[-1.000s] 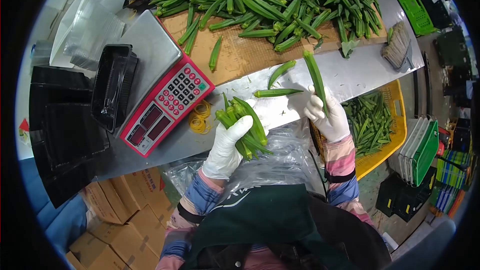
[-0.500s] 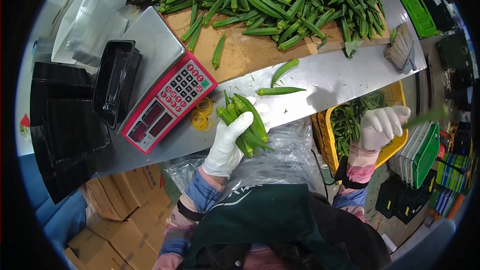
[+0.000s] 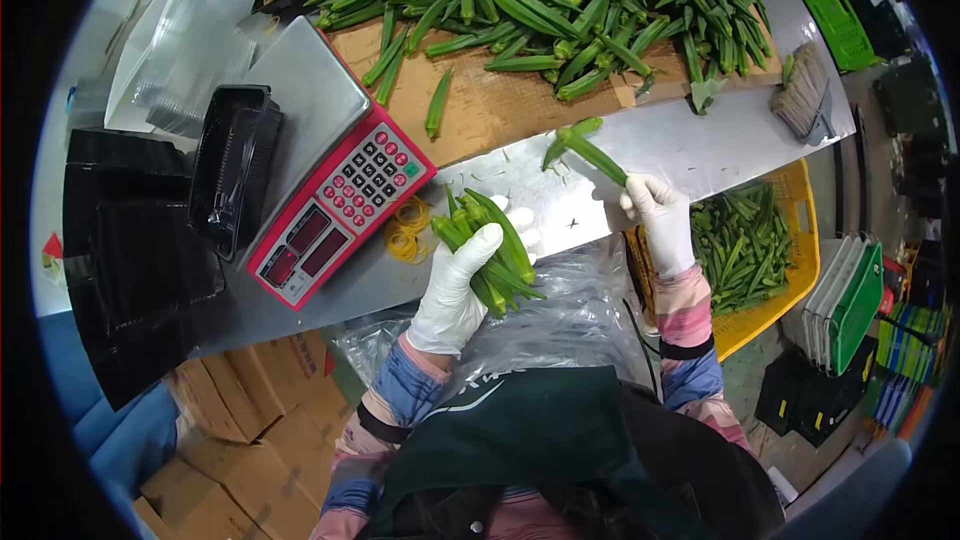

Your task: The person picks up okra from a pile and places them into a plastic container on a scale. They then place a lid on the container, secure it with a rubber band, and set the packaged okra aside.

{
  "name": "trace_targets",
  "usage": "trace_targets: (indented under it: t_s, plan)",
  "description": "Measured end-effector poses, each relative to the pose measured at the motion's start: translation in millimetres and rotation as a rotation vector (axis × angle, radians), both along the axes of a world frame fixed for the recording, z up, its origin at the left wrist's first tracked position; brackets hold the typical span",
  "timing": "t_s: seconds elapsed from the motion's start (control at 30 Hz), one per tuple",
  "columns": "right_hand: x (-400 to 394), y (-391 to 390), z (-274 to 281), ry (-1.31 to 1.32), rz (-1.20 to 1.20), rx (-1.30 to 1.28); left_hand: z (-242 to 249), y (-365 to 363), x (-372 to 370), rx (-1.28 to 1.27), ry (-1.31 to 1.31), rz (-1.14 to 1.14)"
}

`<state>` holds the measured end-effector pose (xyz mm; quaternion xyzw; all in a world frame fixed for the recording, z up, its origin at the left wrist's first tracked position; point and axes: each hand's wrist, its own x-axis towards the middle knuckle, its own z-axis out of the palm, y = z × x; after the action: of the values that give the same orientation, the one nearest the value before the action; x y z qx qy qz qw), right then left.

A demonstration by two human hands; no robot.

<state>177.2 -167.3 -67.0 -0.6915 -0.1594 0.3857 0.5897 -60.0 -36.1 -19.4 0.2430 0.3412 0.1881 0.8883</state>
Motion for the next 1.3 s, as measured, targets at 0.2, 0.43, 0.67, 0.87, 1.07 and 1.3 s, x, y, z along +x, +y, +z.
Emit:
trace_targets:
  t_s: [0.2, 0.43, 0.67, 0.87, 1.07, 1.3]
  plan:
    - [17, -43, -1, 0.445, -0.043, 0.515, 0, -3, 0, -0.016, 0.011, -0.007]
    - [13, -78, 24, 0.014, -0.165, 0.054, 0, -5, 0, -0.014, 0.023, -0.004]
    - [0, -63, 14, -0.161, -0.194, -0.204, 0, -8, 1, -0.012, 0.015, -0.010]
    - [-13, -55, 50, -0.074, -0.182, -0.123, 3, -8, 4, -0.047, -0.013, 0.035]
    - [-17, -58, 77, -0.091, -0.211, 0.232, 0, -10, 4, -0.032, -0.012, -0.082]
    - [-72, -20, 68, -0.703, 0.479, 0.428, 2, -15, 5, -0.074, -0.163, -0.070]
